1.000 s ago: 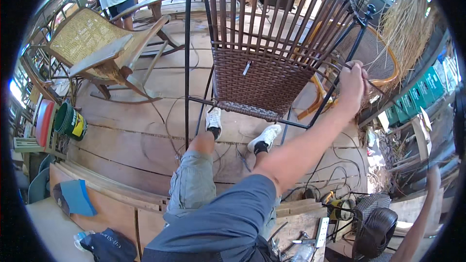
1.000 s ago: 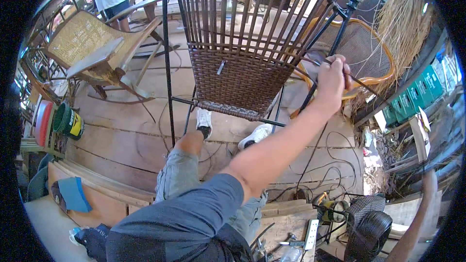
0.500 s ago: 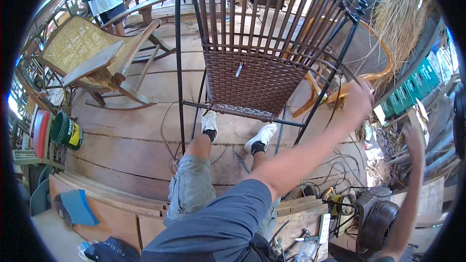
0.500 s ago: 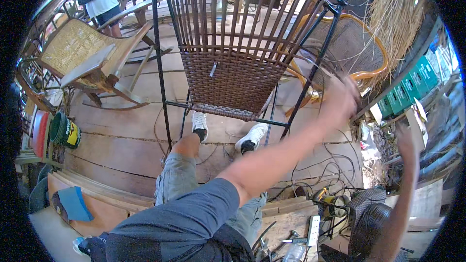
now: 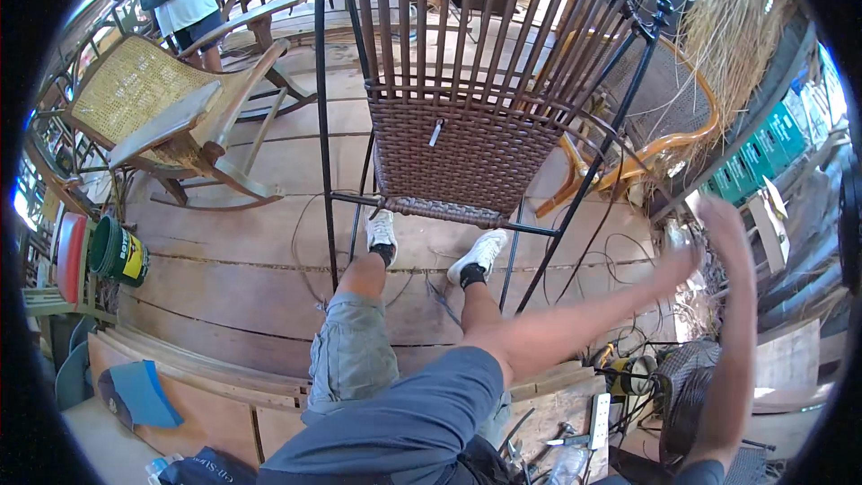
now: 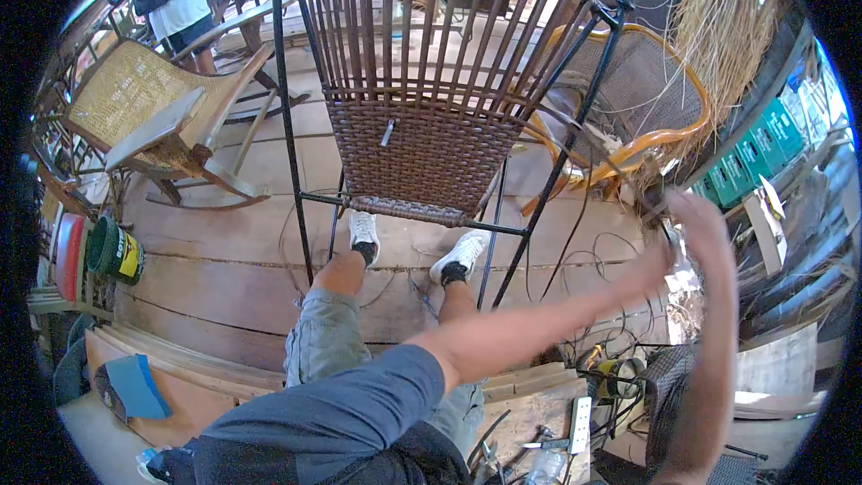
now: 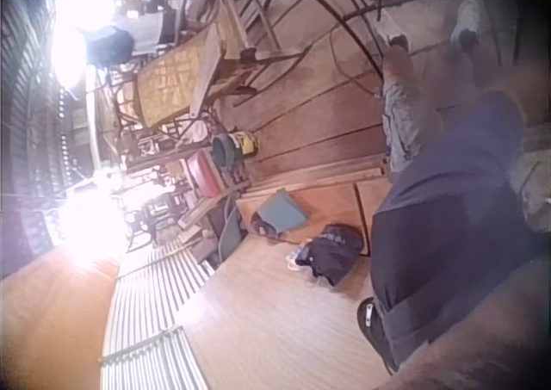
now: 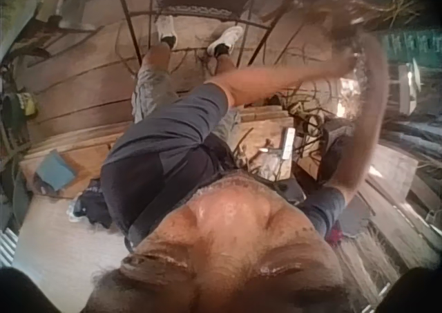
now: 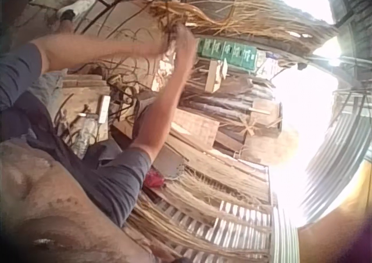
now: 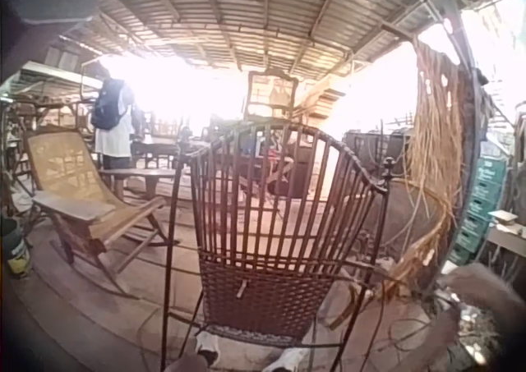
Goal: Weaving a synthetic rattan chair by hand on a metal frame.
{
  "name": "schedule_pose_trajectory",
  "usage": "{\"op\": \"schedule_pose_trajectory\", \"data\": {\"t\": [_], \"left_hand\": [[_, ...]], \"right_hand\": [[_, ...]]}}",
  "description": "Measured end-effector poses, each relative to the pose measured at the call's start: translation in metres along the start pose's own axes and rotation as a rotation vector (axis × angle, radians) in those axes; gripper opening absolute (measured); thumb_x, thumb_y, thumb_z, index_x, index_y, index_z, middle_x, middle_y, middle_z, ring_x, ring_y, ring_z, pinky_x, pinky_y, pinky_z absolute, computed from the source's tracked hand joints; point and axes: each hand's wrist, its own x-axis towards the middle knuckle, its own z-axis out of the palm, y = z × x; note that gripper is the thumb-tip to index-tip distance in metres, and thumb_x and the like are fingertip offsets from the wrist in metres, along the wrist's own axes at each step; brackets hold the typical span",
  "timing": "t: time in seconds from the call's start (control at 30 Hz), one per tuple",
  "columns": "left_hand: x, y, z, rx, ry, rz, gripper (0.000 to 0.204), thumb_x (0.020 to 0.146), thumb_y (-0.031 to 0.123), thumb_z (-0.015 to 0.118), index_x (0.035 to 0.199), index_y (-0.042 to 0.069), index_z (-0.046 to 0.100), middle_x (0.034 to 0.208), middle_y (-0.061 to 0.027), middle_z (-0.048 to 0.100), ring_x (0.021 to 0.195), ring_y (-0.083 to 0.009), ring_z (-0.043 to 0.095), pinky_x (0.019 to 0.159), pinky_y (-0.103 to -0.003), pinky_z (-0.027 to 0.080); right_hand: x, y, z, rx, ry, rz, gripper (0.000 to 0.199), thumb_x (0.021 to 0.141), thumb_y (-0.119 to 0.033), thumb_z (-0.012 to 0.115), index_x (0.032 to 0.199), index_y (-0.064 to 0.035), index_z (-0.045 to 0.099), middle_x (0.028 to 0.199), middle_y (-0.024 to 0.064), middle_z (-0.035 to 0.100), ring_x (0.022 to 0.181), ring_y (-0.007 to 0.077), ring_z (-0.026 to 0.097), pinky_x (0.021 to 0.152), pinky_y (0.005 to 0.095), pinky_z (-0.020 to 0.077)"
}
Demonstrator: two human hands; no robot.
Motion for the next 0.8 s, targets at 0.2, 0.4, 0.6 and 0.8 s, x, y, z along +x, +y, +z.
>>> {"op": "schedule_pose_trajectory", "data": {"t": [0.2, 0.4, 0.6, 0.8], "left_hand": [[-0.015, 0.072, -0.052, -0.064, -0.896, -0.436, 0.043, 0.066, 0.003, 0.053, 0.109, -0.001, 0.051, 0.084, -0.016, 0.06, 0.085, -0.0242, 0.059, 0.071, -0.036, 0.047], [0.088, 0.088, -0.156, -1.008, 0.108, -0.541, 0.016, 0.089, 0.02, 0.045, 0.088, 0.007, 0.052, 0.068, -0.0029, 0.049, 0.06, -0.0149, 0.051, 0.053, -0.03, 0.044], [-0.136, 0.05, 0.067, -0.089, -0.576, -0.019, 0.028, 0.08, 0.014, 0.051, 0.1, -0.005, 0.052, 0.1, -0.0194, 0.058, 0.09, -0.0256, 0.055, 0.078, -0.038, 0.043], [0.063, 0.098, -0.089, -0.876, -0.335, -0.225, 0.015, 0.082, 0.018, 0.051, 0.086, 0.004, 0.05, 0.071, -0.0064, 0.054, 0.053, -0.0188, 0.054, 0.049, -0.033, 0.045]], "right_hand": [[-0.015, -0.062, -0.005, -0.189, -0.16, 0.228, 0.011, 0.081, -0.011, 0.053, 0.081, -0.002, 0.059, 0.07, 0.0058, 0.056, 0.064, 0.0152, 0.054, 0.056, 0.0292, 0.0423], [-0.135, 0.179, -0.136, -1.017, -0.102, 0.556, 0.021, 0.08, -0.017, 0.049, 0.081, -0.0016, 0.062, 0.078, 0.0172, 0.06, 0.077, 0.0363, 0.056, 0.064, 0.0389, 0.0441], [-0.003, -0.141, 0.06, 0.116, -0.376, 0.399, 0.026, 0.084, -0.025, 0.054, 0.077, -0.0015, 0.058, 0.069, 0.0029, 0.057, 0.063, 0.0129, 0.052, 0.054, 0.0298, 0.0399], [-0.117, 0.169, -0.173, -1.488, -0.642, -0.041, 0.015, 0.077, -0.011, 0.049, 0.076, 0.0008, 0.058, 0.067, 0.0153, 0.06, 0.066, 0.032, 0.059, 0.056, 0.0406, 0.0449]]}}
